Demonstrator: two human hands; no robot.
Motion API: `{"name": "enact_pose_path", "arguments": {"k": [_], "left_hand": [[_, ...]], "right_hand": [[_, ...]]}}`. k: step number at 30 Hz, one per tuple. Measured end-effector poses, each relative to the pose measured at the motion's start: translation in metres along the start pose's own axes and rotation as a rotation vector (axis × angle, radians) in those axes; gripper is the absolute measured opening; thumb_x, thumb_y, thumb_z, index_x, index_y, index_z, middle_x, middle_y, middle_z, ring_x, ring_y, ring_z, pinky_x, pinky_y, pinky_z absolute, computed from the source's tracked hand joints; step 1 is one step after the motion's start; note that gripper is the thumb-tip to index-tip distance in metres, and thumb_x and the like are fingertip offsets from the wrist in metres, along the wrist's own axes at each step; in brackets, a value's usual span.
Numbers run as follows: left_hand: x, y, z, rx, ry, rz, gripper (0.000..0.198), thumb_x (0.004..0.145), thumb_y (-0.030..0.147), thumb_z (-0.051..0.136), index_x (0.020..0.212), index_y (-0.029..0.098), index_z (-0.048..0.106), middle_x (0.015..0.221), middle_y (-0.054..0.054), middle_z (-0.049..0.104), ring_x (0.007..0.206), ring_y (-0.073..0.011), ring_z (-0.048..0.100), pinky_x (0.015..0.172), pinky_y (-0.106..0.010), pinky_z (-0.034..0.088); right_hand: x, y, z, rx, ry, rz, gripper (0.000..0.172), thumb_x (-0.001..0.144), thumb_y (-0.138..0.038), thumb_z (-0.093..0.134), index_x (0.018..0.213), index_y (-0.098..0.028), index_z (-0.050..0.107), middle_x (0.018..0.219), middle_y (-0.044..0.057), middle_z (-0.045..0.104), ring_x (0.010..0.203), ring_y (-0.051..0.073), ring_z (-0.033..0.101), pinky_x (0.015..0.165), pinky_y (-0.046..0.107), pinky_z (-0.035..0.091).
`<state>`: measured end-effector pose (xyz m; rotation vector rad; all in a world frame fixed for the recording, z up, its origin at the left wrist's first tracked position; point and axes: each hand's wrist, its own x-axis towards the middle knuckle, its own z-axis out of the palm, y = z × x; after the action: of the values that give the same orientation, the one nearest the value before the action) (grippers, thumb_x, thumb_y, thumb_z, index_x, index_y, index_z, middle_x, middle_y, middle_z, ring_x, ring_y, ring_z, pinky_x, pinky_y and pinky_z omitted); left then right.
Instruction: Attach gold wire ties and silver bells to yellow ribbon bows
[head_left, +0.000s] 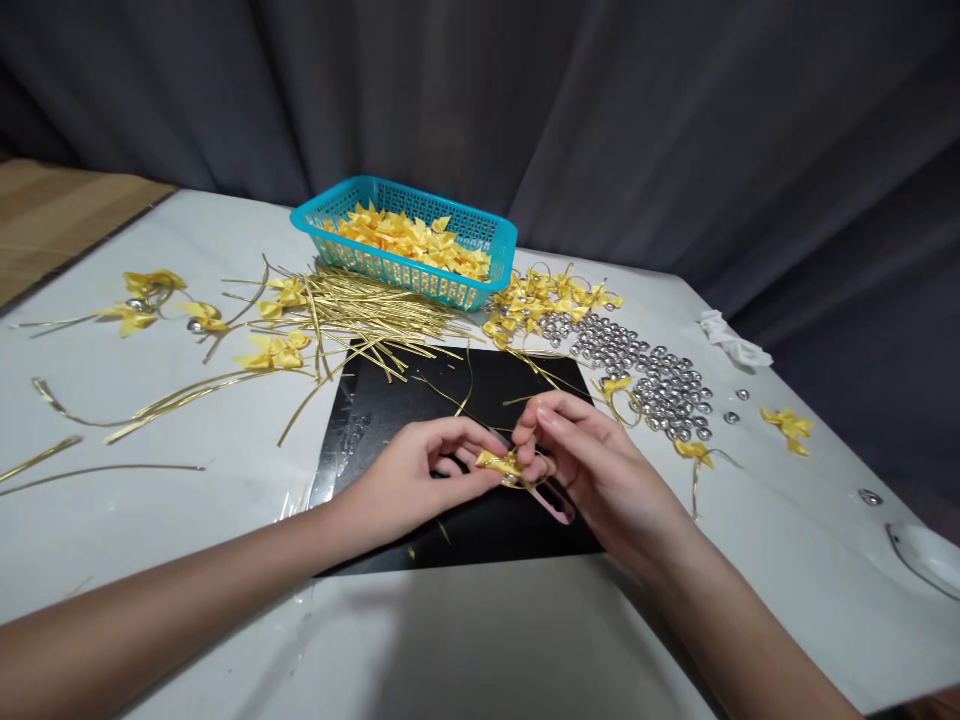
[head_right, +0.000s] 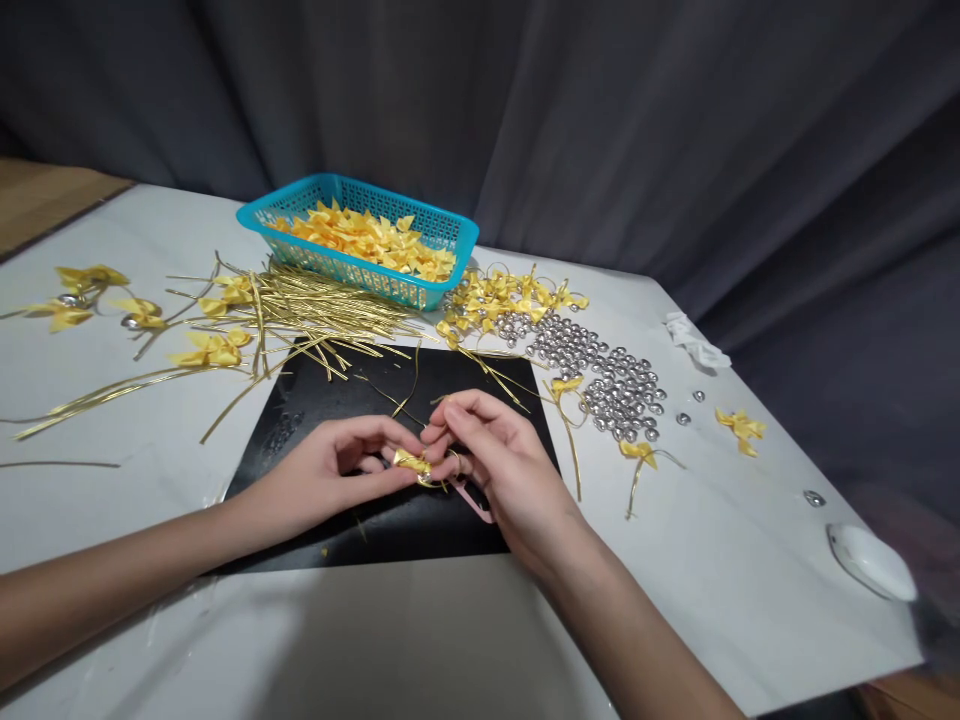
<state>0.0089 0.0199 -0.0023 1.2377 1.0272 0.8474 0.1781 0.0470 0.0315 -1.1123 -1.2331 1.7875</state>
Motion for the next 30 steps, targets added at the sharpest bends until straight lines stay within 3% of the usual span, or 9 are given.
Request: {"name": "enact_pose_path", "arguments": {"k": [3, 6, 11, 14, 17, 20, 25, 27, 30], "left_hand": [[-0.001, 0.001, 0.000, 0.025, 0.016, -0.009, 0.012, 0.075, 0.026, 0.065, 0.075, 0.015, 0.064, 0.064, 0.002, 0.059, 0.053, -0.0072, 0.048, 0.049, -0.018, 0.036], [-0.002, 0.003, 0.001, 0.010, 0.048, 0.007, 0.014, 0.072, 0.026, 0.067, 0.067, 0.015, 0.060, 0.059, 0.005, 0.055, 0.048, -0.0056, 0.042, 0.046, -0.017, 0.033], [-0.004, 0.003, 0.001, -0.020, 0.063, 0.021, 0.024, 0.067, 0.029, 0.072, 0.061, 0.014, 0.054, 0.068, 0.002, 0.059, 0.052, -0.0060, 0.045, 0.049, -0.018, 0.035], [-0.005, 0.004, 0.001, -0.002, 0.071, 0.023, 0.025, 0.070, 0.031, 0.070, 0.060, 0.014, 0.054, 0.069, 0.000, 0.061, 0.055, -0.0075, 0.047, 0.052, -0.020, 0.036], [-0.005, 0.005, 0.001, 0.025, 0.068, -0.004, 0.023, 0.073, 0.032, 0.067, 0.064, 0.015, 0.055, 0.067, 0.001, 0.058, 0.054, -0.0071, 0.044, 0.051, -0.020, 0.035], [-0.005, 0.004, 0.002, -0.033, 0.052, -0.001, 0.018, 0.076, 0.031, 0.065, 0.076, 0.016, 0.056, 0.072, 0.001, 0.057, 0.064, -0.0092, 0.049, 0.057, -0.020, 0.038], [-0.003, 0.002, 0.002, -0.117, 0.142, 0.076, 0.044, 0.076, 0.029, 0.066, 0.114, 0.021, 0.045, 0.110, -0.004, 0.055, 0.089, -0.0125, 0.052, 0.071, -0.023, 0.042], [-0.003, 0.002, 0.001, -0.147, 0.062, 0.063, 0.046, 0.077, 0.028, 0.064, 0.118, 0.021, 0.045, 0.107, -0.004, 0.057, 0.085, -0.0117, 0.052, 0.072, -0.023, 0.042], [-0.003, 0.003, 0.000, -0.164, -0.073, 0.024, 0.032, 0.079, 0.027, 0.062, 0.108, 0.017, 0.054, 0.086, -0.001, 0.061, 0.076, -0.0108, 0.052, 0.069, -0.023, 0.041]], "right_hand": [[-0.002, -0.002, -0.002, -0.203, 0.035, -0.119, 0.018, 0.080, -0.037, 0.060, 0.076, -0.019, 0.059, 0.069, -0.001, 0.058, 0.056, 0.008, 0.052, 0.051, 0.017, 0.045], [-0.004, -0.003, -0.003, -0.364, 0.089, -0.240, 0.017, 0.083, -0.035, 0.057, 0.075, -0.020, 0.059, 0.070, 0.000, 0.058, 0.062, 0.010, 0.053, 0.055, 0.018, 0.045], [-0.005, -0.006, -0.004, -0.108, 0.003, -0.134, 0.017, 0.083, -0.035, 0.055, 0.075, -0.021, 0.052, 0.061, -0.004, 0.049, 0.043, 0.006, 0.035, 0.036, 0.015, 0.032], [-0.002, -0.009, -0.007, 0.019, 0.067, -0.114, 0.015, 0.083, -0.031, 0.056, 0.076, -0.020, 0.050, 0.059, -0.006, 0.042, 0.042, 0.004, 0.027, 0.036, 0.014, 0.029], [-0.001, -0.013, -0.010, 0.058, 0.108, -0.124, 0.012, 0.083, -0.028, 0.056, 0.076, -0.020, 0.051, 0.059, -0.006, 0.038, 0.044, 0.005, 0.028, 0.039, 0.014, 0.031], [-0.003, -0.013, -0.009, 0.104, 0.020, -0.096, 0.013, 0.084, -0.027, 0.054, 0.074, -0.019, 0.051, 0.056, -0.005, 0.035, 0.043, 0.005, 0.030, 0.038, 0.015, 0.030], [-0.007, -0.008, -0.005, 0.156, -0.141, -0.016, 0.017, 0.083, -0.030, 0.054, 0.070, -0.019, 0.050, 0.053, -0.006, 0.031, 0.040, 0.007, 0.031, 0.036, 0.018, 0.026], [-0.007, -0.006, -0.004, 0.164, -0.175, -0.006, 0.018, 0.082, -0.030, 0.054, 0.069, -0.018, 0.050, 0.051, -0.006, 0.030, 0.039, 0.006, 0.029, 0.036, 0.019, 0.024], [-0.007, -0.004, -0.003, 0.169, -0.204, -0.012, 0.018, 0.083, -0.028, 0.054, 0.069, -0.017, 0.050, 0.051, -0.006, 0.030, 0.040, 0.006, 0.027, 0.038, 0.019, 0.023]]}}
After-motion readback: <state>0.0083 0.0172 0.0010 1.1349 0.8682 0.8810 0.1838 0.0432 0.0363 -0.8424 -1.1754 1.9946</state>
